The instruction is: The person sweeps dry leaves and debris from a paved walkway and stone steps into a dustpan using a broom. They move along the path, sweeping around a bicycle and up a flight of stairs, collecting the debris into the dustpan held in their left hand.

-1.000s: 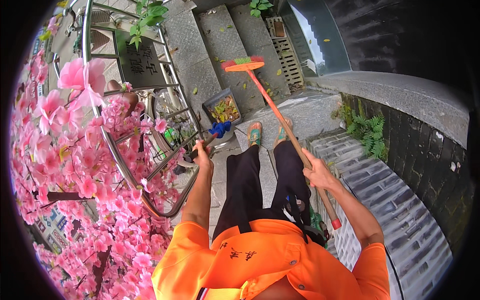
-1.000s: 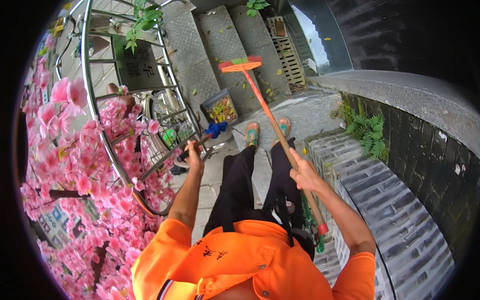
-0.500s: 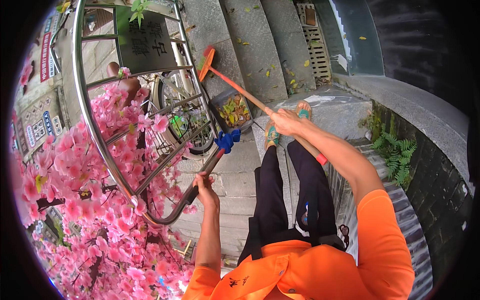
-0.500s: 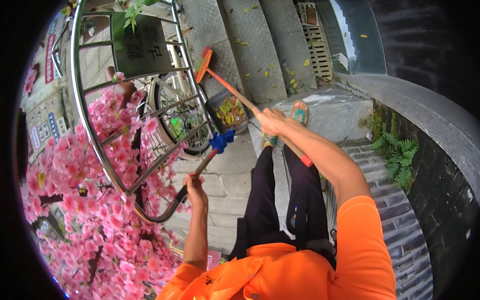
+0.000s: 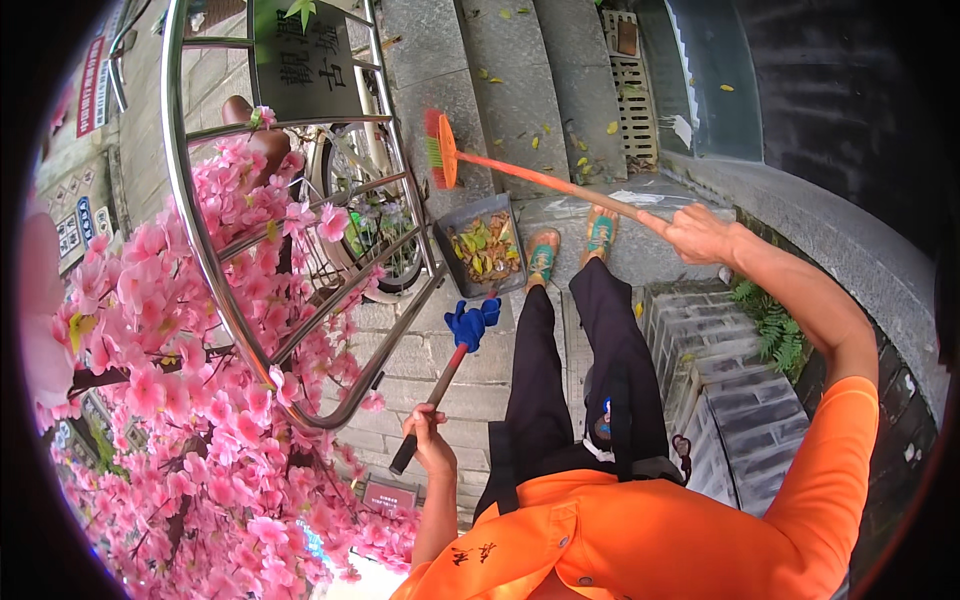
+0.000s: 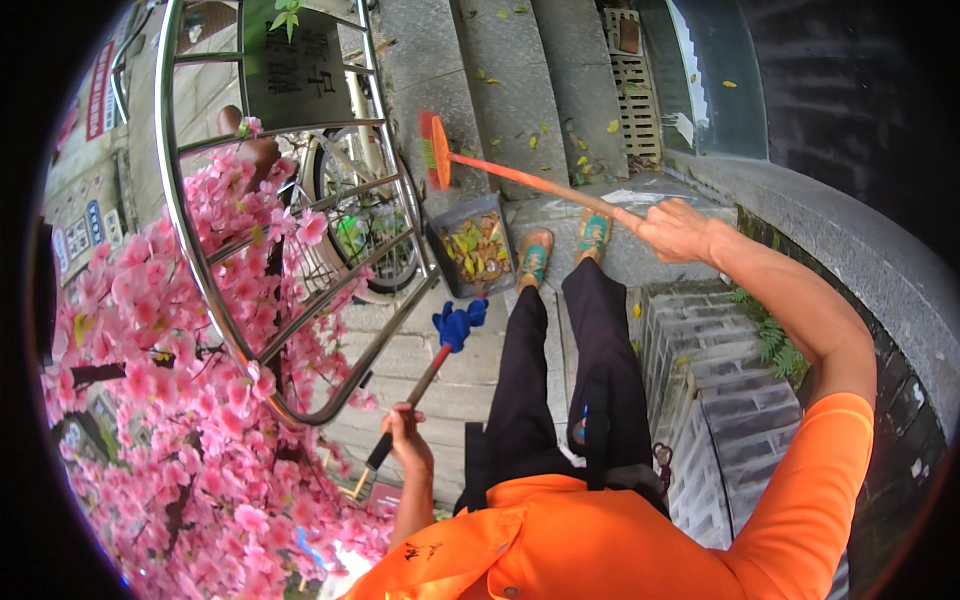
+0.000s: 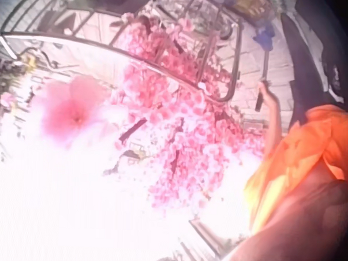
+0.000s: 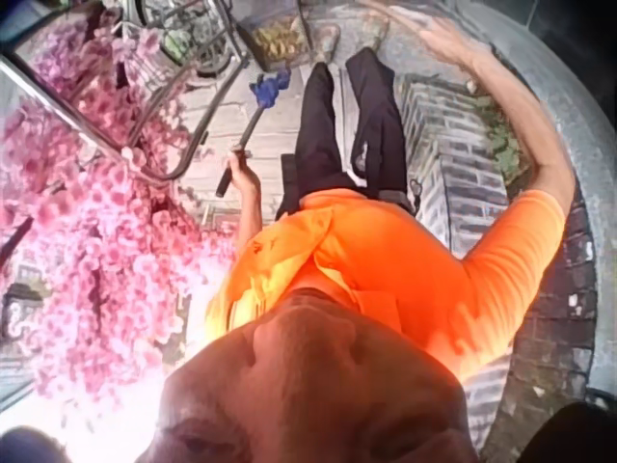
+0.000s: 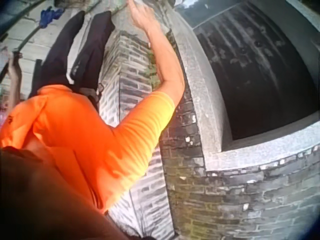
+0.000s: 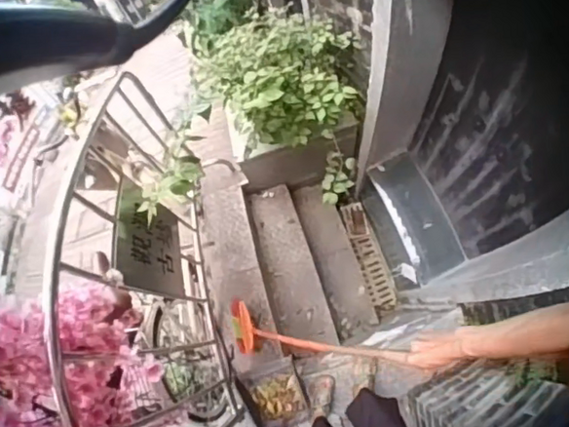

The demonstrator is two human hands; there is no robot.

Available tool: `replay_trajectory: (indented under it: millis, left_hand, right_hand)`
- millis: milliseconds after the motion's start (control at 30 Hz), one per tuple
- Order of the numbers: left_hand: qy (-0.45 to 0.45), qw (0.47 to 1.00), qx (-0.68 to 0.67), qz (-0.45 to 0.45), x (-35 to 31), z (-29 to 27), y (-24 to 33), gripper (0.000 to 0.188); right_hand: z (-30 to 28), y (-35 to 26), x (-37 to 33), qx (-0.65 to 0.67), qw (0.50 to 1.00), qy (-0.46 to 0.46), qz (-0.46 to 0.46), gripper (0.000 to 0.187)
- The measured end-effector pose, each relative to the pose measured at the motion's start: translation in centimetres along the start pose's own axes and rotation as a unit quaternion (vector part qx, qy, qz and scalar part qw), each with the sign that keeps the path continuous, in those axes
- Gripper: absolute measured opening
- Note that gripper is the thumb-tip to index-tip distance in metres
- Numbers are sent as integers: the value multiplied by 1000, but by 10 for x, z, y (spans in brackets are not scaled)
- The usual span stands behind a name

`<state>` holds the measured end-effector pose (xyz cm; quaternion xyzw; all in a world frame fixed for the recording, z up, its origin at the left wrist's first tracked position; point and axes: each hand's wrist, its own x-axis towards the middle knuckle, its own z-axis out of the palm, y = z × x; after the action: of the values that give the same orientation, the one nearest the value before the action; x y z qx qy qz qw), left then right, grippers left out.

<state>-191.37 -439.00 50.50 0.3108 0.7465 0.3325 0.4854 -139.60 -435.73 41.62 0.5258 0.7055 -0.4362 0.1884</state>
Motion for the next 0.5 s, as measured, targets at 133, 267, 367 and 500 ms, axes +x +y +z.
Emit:
replay_trajectory:
  millis: [133, 267, 367, 500]
  left_hand:
    - [-24, 997, 57, 41, -25, -29, 12, 20]
    - [-13, 996, 73, 46, -41, -48, 7, 18]
    - [-10, 994, 95, 54, -47, -42, 6, 18]
    - [3, 994, 98, 55, -46, -35, 1, 10]
  right_hand:
    - [20, 18, 3, -50, 994, 32, -89, 69]
    - [24, 15, 55, -98, 987, -3, -128, 60]
    - [16, 23, 90, -131, 986, -9, -100, 51]
    - [-9, 36, 89, -174, 984, 14, -28, 43]
